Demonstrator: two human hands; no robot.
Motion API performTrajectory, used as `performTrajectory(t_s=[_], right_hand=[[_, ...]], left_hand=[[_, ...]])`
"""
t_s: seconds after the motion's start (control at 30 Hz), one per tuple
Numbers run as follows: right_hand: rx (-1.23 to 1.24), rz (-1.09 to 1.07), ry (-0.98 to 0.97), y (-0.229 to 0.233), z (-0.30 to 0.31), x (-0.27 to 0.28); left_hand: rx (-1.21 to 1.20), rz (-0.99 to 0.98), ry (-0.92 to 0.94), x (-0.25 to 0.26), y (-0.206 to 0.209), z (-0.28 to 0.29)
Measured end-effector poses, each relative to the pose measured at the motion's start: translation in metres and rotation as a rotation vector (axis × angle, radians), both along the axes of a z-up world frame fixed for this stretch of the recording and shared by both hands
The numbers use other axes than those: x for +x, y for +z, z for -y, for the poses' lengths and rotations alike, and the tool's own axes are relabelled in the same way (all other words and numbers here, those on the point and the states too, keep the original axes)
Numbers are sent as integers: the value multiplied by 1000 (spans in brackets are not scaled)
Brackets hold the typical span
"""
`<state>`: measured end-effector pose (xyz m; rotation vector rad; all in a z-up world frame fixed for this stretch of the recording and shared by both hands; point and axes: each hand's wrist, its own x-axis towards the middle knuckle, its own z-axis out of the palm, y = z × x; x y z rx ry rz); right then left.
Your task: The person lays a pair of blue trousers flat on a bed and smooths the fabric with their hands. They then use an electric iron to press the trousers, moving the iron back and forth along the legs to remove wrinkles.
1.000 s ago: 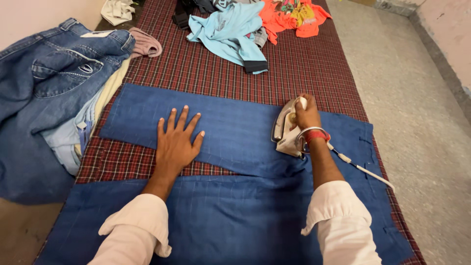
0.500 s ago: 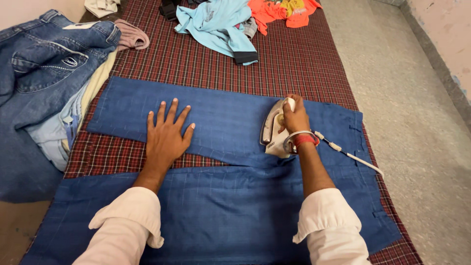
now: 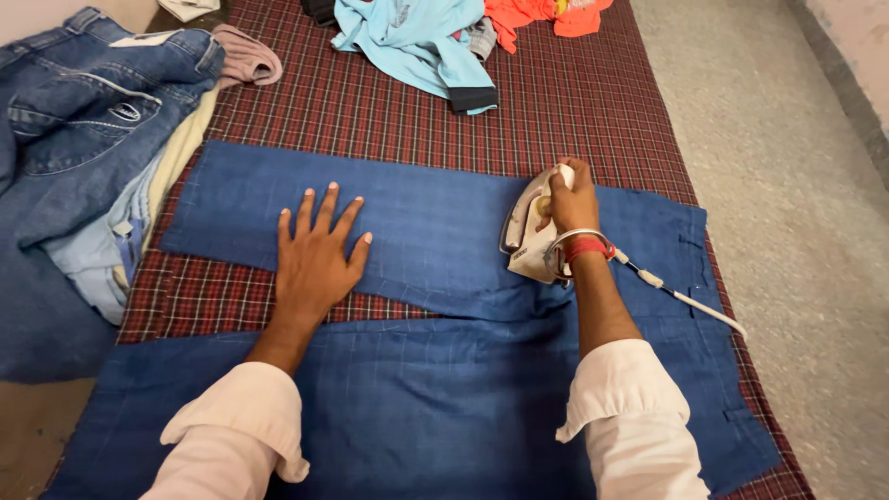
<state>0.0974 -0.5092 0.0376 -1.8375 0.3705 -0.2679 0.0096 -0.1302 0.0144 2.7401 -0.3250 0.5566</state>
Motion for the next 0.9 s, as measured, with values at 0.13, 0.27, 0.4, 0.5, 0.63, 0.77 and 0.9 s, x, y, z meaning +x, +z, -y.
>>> performTrajectory(t_s=[0.13, 0.27, 0.4, 0.5, 0.63, 0.77, 0.9], right_hand=[[-24, 47, -5, -11, 4, 7], [-110, 54, 2, -16, 3, 5], [-99, 10, 11, -14, -11, -15], [-50, 20, 37, -9, -23, -31], [-51, 8, 23, -2, -33, -44], [52, 0, 22, 0, -34, -41], [33, 4, -4, 2, -33, -39]], left_hand=[[-5, 6, 11, -1, 0, -1], [-8, 38, 16, 0, -3, 0], [15, 51, 33, 1, -10, 1], [28, 56, 37, 2, -13, 0], [21, 34, 29, 3, -15, 0], [19, 30, 27, 4, -16, -1], [1, 30, 15, 4, -15, -1]])
